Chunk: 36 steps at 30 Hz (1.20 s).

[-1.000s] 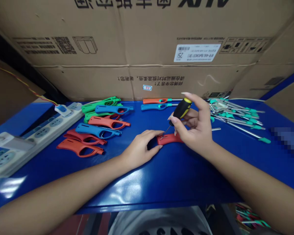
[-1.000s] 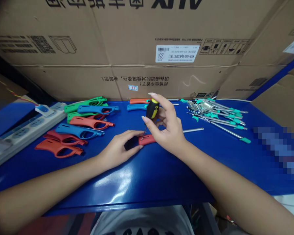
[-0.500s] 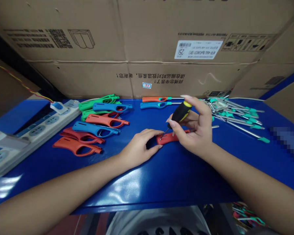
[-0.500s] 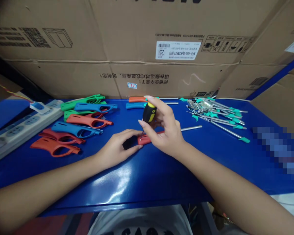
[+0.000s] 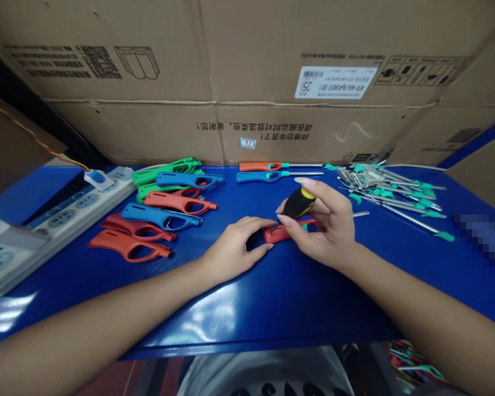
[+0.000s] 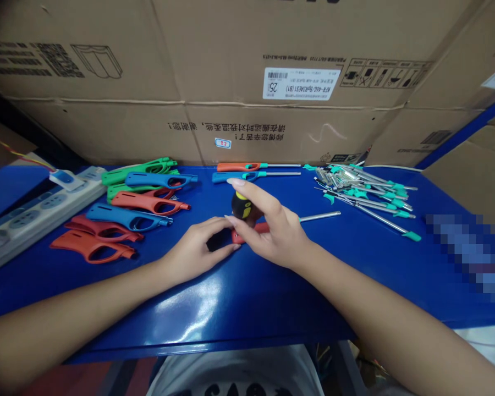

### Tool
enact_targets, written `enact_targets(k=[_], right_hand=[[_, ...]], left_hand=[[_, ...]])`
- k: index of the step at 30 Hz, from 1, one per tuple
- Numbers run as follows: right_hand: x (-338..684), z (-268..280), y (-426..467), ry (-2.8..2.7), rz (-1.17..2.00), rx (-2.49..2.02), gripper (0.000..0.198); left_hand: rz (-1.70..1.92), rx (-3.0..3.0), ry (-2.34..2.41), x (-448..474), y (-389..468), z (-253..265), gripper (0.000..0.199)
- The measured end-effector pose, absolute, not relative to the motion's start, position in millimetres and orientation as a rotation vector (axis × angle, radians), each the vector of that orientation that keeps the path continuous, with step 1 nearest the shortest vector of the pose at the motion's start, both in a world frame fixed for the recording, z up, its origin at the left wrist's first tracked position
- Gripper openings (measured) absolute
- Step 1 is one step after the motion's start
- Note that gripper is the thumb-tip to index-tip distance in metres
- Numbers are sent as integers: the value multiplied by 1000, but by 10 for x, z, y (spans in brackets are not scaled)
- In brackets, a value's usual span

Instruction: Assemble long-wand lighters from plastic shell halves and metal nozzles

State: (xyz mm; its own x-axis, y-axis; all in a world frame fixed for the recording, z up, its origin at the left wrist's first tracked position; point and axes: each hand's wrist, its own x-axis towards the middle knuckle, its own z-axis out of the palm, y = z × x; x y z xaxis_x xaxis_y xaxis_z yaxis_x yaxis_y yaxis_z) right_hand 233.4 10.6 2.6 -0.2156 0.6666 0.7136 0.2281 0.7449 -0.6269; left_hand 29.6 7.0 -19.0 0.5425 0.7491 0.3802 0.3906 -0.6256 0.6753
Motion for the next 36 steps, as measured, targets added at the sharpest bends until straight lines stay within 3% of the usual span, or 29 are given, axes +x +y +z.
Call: enact_targets(k=[16, 24, 32, 36], right_hand=[[2311, 83, 178, -1893, 207, -647, 69], [2405, 477, 132, -2170, 340, -807, 60], [2393, 673, 214, -2366, -194, -944, 48], [2324, 780, 241, -2384, -28, -933, 47]], left_hand=[[930, 2276, 882, 301, 81, -220, 30], [956, 2240, 858, 307, 74, -234, 23], [960, 2268, 879, 310, 72, -224, 22], [940, 2248, 887, 316, 70, -206, 20]])
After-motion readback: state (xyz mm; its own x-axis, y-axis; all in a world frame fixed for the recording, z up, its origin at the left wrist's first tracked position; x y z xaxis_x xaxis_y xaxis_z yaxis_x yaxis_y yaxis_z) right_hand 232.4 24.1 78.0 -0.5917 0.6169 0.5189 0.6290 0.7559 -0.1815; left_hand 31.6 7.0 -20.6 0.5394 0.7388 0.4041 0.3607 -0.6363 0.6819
